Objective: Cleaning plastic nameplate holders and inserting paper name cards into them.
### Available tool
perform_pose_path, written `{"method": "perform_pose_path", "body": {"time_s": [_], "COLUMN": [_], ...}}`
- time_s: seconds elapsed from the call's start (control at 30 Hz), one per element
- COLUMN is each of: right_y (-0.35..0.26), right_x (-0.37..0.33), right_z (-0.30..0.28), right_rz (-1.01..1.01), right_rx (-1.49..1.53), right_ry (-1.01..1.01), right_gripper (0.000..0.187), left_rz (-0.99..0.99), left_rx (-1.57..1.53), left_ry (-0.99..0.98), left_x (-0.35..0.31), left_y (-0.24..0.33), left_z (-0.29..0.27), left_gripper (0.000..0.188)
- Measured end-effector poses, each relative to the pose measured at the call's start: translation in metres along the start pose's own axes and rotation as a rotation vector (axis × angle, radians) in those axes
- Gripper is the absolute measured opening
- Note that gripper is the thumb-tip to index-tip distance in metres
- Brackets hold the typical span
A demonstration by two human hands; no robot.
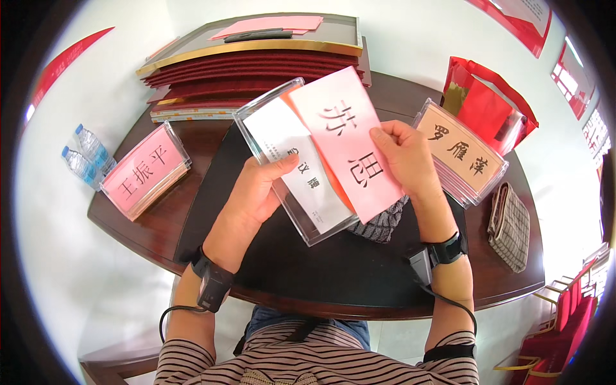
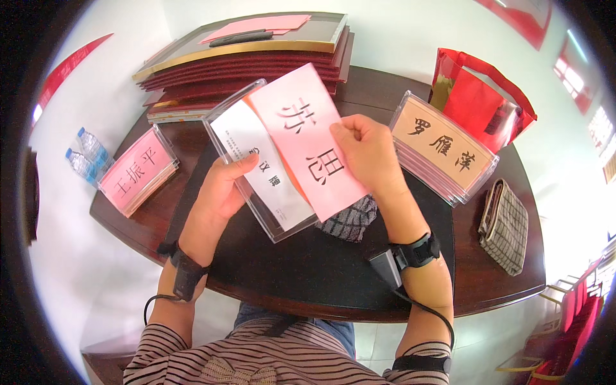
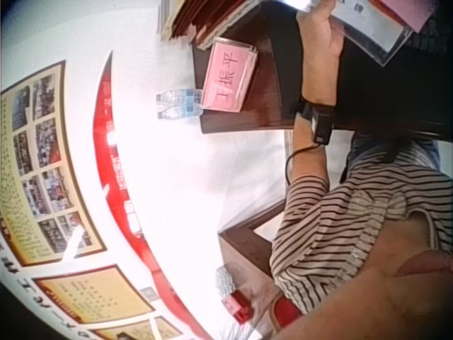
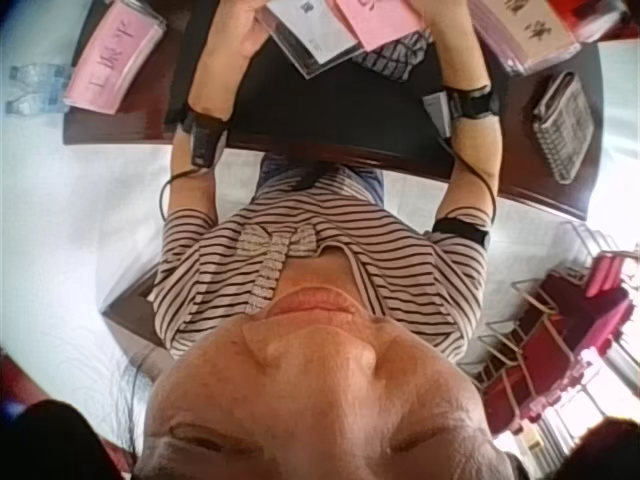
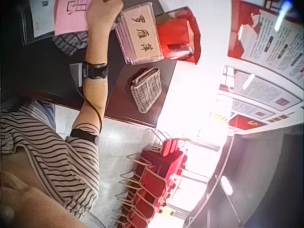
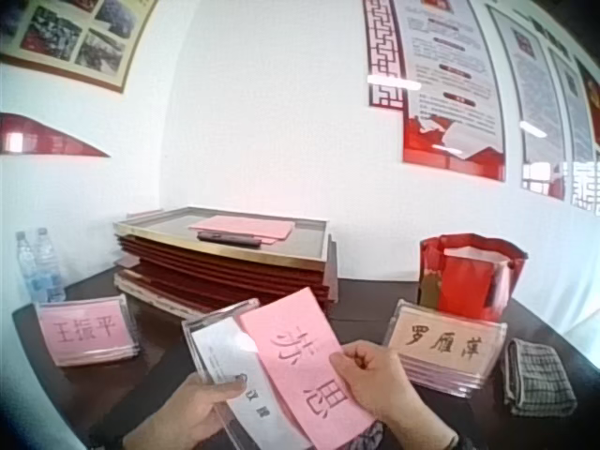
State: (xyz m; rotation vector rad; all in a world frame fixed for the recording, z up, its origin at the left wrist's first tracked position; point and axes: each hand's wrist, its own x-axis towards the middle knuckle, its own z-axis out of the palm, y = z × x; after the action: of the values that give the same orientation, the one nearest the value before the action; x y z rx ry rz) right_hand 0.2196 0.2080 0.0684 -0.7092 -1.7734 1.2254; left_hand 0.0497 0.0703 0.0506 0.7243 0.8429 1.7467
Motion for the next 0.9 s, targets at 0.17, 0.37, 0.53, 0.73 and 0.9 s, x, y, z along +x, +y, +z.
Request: {"method": "perform_pose_path", "body": {"time_s": [0.17, 0.37, 0.53, 0.73, 0.9], "right_y": [0.001, 0.021, 0.038, 0.02, -0.005], "right_x": [-0.001, 0.018, 0.021, 0.002, -0.015], "right_z": [0.008, -0.015, -0.011, 0.008, 0.02], "right_rz": [-0.086, -0.098, -0.188, -0.647, -0.085], "right_rx": [-0.103, -0.3, -0.4, -0.897, -0.128], "right_ry": [0.023, 0.297, 0.141, 0.301, -0.111], "right_gripper": [0.019, 0.02, 0.028, 0.04, 0.023], "left_rz": [-0.011, 0.032, 0.072, 0.008, 0.0], "left_rx": [-0.186, -0.144, -0.13, -0.126, -0.064], "left_ry": [-0.018, 0.024, 0.059, -0.026, -0.007], "left_x": [0.0, 0.007, 0.005, 0.004, 0.001], "left_y": [0.003, 0.007, 0.013, 0.01, 0.009], "left_z": [-0.004, -0.015, -0.017, -0.012, -0.008], "left_gripper": [0.035, 0.037, 0.038, 0.041, 0.037]}}
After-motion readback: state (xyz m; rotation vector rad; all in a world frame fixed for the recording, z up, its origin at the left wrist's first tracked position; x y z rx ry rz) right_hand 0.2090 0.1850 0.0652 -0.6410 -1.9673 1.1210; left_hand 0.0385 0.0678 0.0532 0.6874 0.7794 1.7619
